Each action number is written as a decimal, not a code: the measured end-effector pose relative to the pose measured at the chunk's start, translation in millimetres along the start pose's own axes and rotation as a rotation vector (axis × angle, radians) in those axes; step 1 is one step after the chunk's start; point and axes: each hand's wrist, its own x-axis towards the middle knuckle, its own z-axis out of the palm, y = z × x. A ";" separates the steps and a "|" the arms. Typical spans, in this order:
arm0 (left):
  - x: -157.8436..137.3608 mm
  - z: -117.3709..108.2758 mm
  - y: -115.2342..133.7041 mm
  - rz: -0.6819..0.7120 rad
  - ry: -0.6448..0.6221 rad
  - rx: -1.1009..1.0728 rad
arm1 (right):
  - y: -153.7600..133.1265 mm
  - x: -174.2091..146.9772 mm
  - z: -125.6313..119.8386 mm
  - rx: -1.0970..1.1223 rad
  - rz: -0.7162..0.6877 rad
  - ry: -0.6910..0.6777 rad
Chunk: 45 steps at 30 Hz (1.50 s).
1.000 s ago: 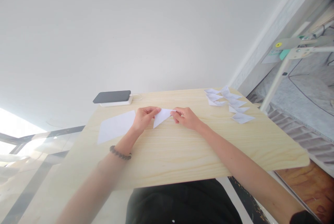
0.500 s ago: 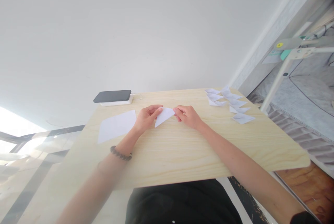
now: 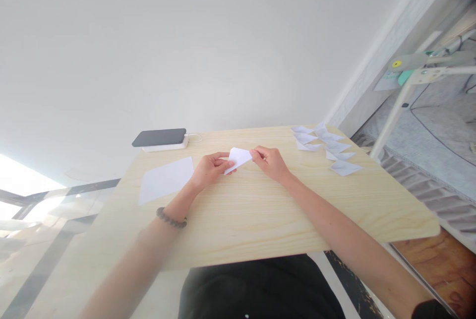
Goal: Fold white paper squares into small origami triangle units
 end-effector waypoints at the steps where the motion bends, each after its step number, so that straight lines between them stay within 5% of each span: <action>1: -0.6 1.1 1.0 0.032 -0.008 0.023 | -0.2 0.1 -0.4 0.005 0.005 -0.001; 8: -1.5 7.6 0.2 0.141 0.025 0.261 | -3.9 -1.4 -0.4 0.042 0.034 -0.033; 19: -2.8 6.7 0.6 0.120 0.036 0.206 | -1.3 -3.9 1.8 0.150 -0.012 -0.206; 35: -5.4 10.5 1.9 0.222 0.058 0.221 | 2.9 -1.9 9.6 0.025 0.093 -0.052; 40: -4.2 15.2 1.3 0.131 0.057 0.026 | 2.1 -2.4 10.5 -0.119 0.036 -0.037; 45: -3.3 18.6 7.1 -0.129 0.024 -0.260 | -10.5 -4.5 14.8 -0.316 -0.221 0.049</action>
